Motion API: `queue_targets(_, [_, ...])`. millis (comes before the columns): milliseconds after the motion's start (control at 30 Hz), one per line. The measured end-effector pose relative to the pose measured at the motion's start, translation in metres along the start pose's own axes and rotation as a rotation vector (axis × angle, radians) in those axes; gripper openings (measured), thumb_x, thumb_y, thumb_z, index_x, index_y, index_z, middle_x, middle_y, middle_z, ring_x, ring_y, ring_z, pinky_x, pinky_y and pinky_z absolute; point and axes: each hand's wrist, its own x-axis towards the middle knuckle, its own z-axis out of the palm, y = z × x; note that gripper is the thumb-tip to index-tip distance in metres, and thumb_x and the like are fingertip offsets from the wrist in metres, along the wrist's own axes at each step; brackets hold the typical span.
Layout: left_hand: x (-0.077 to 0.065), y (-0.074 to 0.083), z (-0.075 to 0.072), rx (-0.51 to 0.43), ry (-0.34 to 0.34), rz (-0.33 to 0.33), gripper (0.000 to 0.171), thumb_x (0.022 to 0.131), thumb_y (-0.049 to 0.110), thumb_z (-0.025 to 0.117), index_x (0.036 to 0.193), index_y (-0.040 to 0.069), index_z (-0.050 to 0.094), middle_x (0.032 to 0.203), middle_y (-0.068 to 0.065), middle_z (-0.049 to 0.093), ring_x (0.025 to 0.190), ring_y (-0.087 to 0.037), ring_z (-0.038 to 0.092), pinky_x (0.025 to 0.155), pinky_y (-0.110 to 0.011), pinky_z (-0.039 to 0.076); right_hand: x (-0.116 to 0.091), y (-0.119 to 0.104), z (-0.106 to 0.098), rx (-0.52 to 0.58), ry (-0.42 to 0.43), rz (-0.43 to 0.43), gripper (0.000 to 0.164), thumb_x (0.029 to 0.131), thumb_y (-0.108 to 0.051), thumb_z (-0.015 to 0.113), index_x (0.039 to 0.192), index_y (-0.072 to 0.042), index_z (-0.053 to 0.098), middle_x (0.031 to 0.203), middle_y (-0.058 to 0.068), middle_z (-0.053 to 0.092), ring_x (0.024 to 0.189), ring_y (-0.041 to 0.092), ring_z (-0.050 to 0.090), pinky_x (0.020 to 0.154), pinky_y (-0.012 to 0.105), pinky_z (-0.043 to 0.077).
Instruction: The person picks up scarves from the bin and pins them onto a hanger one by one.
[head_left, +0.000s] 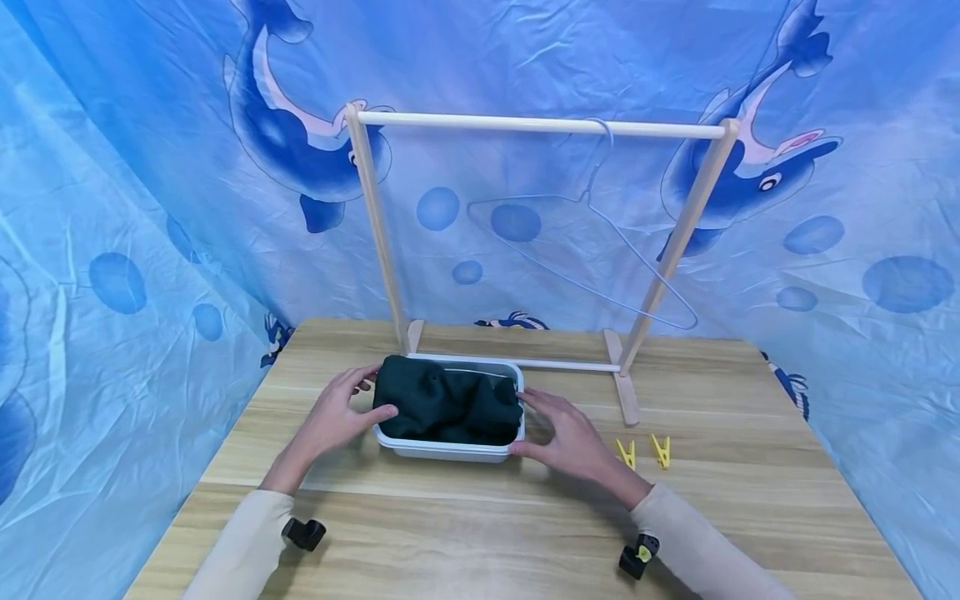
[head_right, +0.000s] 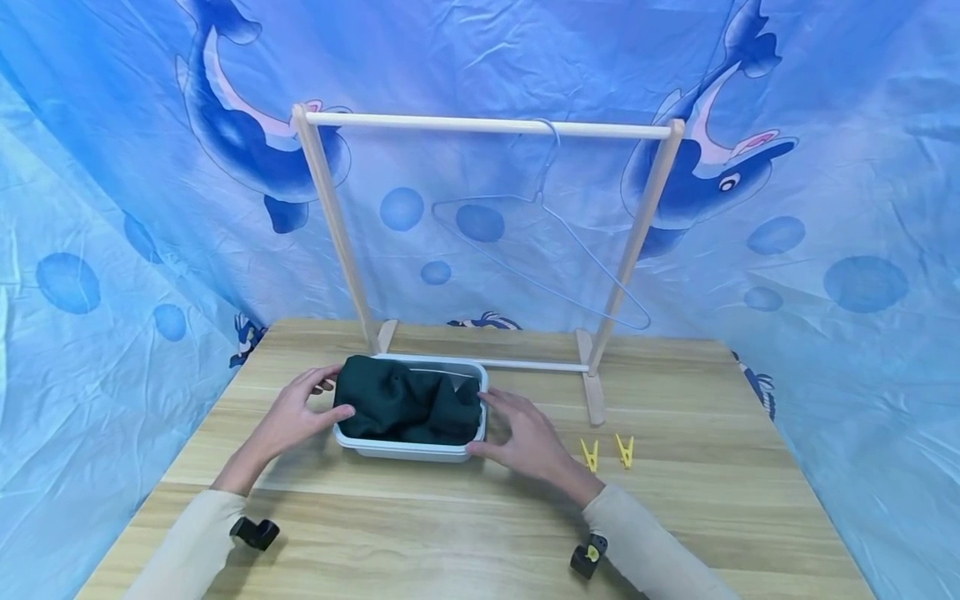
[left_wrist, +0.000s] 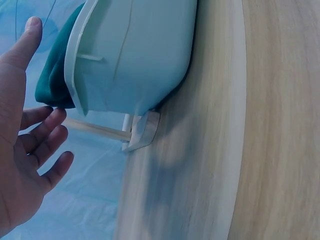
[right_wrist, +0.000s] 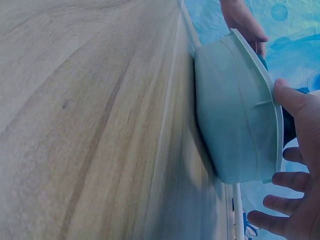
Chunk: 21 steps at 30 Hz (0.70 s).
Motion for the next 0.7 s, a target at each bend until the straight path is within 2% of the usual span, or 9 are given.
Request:
queue_targets(133, [0.004,0.002,0.002,-0.017,-0.011,-0.04,0.075,0.088,0.045,0.079,0.145,0.005,0.053,0.128,-0.014,0.061,0.107,-0.031,0.058,0.088,-0.052,0.05,0.001,0.0,0.001,0.012,-0.007,0.003,0.083,0.086,-0.07,0.068,0.152,-0.024,0.05,0.158,0.003,0.046,0.144,0.03,0.045,0.111,0.058,0.04])
queue_targets(300, [0.009,0.005,0.005,-0.045,-0.006,-0.056,0.071,0.086,0.043,0.081,0.14,0.004,0.057,0.109,-0.01,0.061,0.092,-0.024,0.052,0.075,-0.036,0.045,0.001,-0.002,0.002,0.057,-0.025,0.044,0.086,0.084,-0.071,0.069,0.153,-0.026,0.049,0.157,0.001,0.047,0.144,0.027,0.045,0.111,0.057,0.04])
queue_targets(400, [0.011,0.007,0.005,-0.074,-0.01,-0.061,0.069,0.086,0.041,0.082,0.138,0.005,0.057,0.101,-0.008,0.059,0.09,-0.023,0.051,0.071,-0.031,0.042,0.001,-0.002,0.002,0.077,-0.035,0.065,0.087,0.083,-0.071,0.07,0.154,-0.026,0.048,0.156,0.001,0.048,0.143,0.028,0.046,0.111,0.057,0.041])
queue_targets(567, [0.012,0.013,0.003,-0.14,-0.066,-0.118,0.072,0.089,0.045,0.079,0.143,0.008,0.051,0.114,-0.01,0.07,0.1,-0.024,0.061,0.08,-0.037,0.048,0.0,-0.002,0.002,0.09,-0.042,0.078,0.087,0.083,-0.07,0.07,0.154,-0.026,0.047,0.156,0.001,0.048,0.143,0.029,0.046,0.11,0.057,0.041])
queue_targets(700, [0.014,0.019,0.001,-0.199,-0.129,-0.187,0.081,0.09,0.048,0.077,0.149,0.005,0.042,0.125,-0.018,0.068,0.109,-0.028,0.065,0.091,-0.046,0.052,0.001,-0.002,0.002,0.09,-0.045,0.081,0.087,0.083,-0.07,0.07,0.155,-0.026,0.046,0.157,0.0,0.047,0.143,0.028,0.046,0.111,0.057,0.041])
